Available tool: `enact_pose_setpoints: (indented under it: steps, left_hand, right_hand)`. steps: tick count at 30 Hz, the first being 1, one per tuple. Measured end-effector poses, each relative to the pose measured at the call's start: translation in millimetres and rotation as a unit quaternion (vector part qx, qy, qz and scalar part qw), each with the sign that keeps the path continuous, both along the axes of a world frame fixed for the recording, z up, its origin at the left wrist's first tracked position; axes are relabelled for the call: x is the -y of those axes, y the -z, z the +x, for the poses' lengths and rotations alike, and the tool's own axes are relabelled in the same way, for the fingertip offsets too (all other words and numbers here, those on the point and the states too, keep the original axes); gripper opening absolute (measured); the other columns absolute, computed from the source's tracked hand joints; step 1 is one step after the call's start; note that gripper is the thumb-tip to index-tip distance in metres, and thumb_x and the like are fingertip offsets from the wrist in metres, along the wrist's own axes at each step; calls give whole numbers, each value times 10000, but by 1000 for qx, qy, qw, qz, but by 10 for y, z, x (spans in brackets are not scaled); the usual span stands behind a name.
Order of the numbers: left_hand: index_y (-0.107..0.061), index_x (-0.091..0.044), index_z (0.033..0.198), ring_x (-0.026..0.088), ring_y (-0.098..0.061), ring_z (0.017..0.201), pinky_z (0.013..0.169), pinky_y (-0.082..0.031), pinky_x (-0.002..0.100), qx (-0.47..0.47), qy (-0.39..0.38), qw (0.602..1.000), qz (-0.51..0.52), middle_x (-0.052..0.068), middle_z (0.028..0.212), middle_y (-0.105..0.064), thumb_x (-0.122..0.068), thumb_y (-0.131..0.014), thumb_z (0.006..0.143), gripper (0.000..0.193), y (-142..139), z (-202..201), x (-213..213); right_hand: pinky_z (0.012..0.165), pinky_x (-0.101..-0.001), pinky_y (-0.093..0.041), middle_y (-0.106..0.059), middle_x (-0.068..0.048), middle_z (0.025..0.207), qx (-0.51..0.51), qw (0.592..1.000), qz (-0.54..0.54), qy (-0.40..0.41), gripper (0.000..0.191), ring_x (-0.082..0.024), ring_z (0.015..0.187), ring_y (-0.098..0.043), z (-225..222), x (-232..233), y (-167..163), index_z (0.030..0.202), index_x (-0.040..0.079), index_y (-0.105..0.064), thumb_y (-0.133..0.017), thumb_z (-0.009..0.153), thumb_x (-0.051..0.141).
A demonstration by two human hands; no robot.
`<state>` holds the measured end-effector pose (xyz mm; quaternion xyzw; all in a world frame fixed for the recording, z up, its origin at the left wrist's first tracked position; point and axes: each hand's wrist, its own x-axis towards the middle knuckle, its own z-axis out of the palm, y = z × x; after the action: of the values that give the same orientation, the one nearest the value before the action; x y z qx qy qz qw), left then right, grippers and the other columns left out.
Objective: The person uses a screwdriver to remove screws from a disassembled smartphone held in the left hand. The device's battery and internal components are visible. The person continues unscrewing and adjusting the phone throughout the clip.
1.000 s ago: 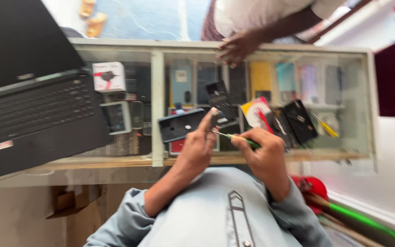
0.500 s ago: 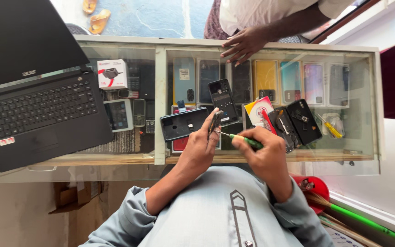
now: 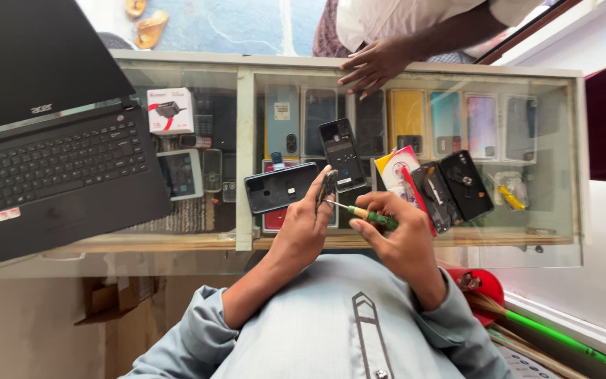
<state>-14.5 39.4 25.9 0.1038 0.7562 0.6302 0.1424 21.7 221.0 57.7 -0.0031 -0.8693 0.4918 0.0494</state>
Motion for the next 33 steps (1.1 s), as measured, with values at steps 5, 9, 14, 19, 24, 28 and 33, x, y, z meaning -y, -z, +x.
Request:
enact_pose_setpoints:
  steps: [5, 9, 14, 19, 24, 28, 33]
  left_hand:
    - [-354, -66, 1571, 156, -591, 599, 605, -508, 365, 58, 1, 998, -12, 123, 712, -635, -211, -461, 1055, 546, 0, -25, -19]
    - [-368, -80, 1571, 163, -552, 562, 598, -496, 363, 61, -1, 997, -41, 134, 645, -574, -220, -475, 1057, 543, -20, -32, -13]
    - [-365, -90, 1575, 171, -552, 588, 612, -499, 365, 51, -4, 998, -26, 135, 673, -590, -209, -465, 1058, 540, 12, -42, -23]
    - [-370, -73, 1581, 164, -601, 706, 682, -521, 367, 18, -6, 1000, -2, 135, 796, -627, -183, -456, 1086, 515, 76, -18, -17]
    - [-369, -99, 1575, 200, -604, 631, 667, -520, 365, 74, -2, 997, -38, 162, 735, -643, -182, -457, 1049, 540, 85, -12, -25]
    - [-358, -90, 1573, 209, -671, 697, 706, -544, 369, 62, -3, 998, -27, 162, 800, -686, -209, -461, 1043, 552, 98, -32, -39]
    - [-369, -85, 1576, 194, -708, 764, 764, -553, 364, 48, -7, 999, -20, 142, 840, -708, -232, -455, 1054, 549, 210, -29, -22]
  right_hand:
    - [625, -312, -486, -688, -88, 752, 44, 996, 66, 41, 159, -163, 656, -630, 25, -2, 22, 920, 22, -751, -786, 914, 178]
    - [617, -304, -500, -698, -78, 760, 28, 999, 38, 25, 182, -161, 665, -650, 24, 15, 34, 938, 21, -744, -788, 872, 184]
    - [610, -303, -505, -703, -80, 779, 31, 999, 30, 18, 164, -160, 660, -667, -7, 21, 74, 912, 23, -748, -771, 898, 184]
    - [612, -310, -460, -682, -101, 747, 5, 997, 72, 39, 163, -173, 638, -614, 8, 32, 79, 910, 15, -771, -762, 960, 170]
    - [611, -286, -496, -690, -88, 753, 19, 999, 22, 28, 172, -148, 653, -635, 9, 52, 54, 955, 1, -744, -760, 880, 156]
    - [584, -289, -499, -705, -88, 725, 50, 998, 27, 14, 173, -146, 619, -637, -14, 16, 85, 904, 11, -758, -795, 849, 171]
    - [584, -282, -496, -725, -73, 753, 59, 998, 16, 16, 180, -96, 646, -634, 9, -63, 273, 987, 24, -781, -765, 918, 190]
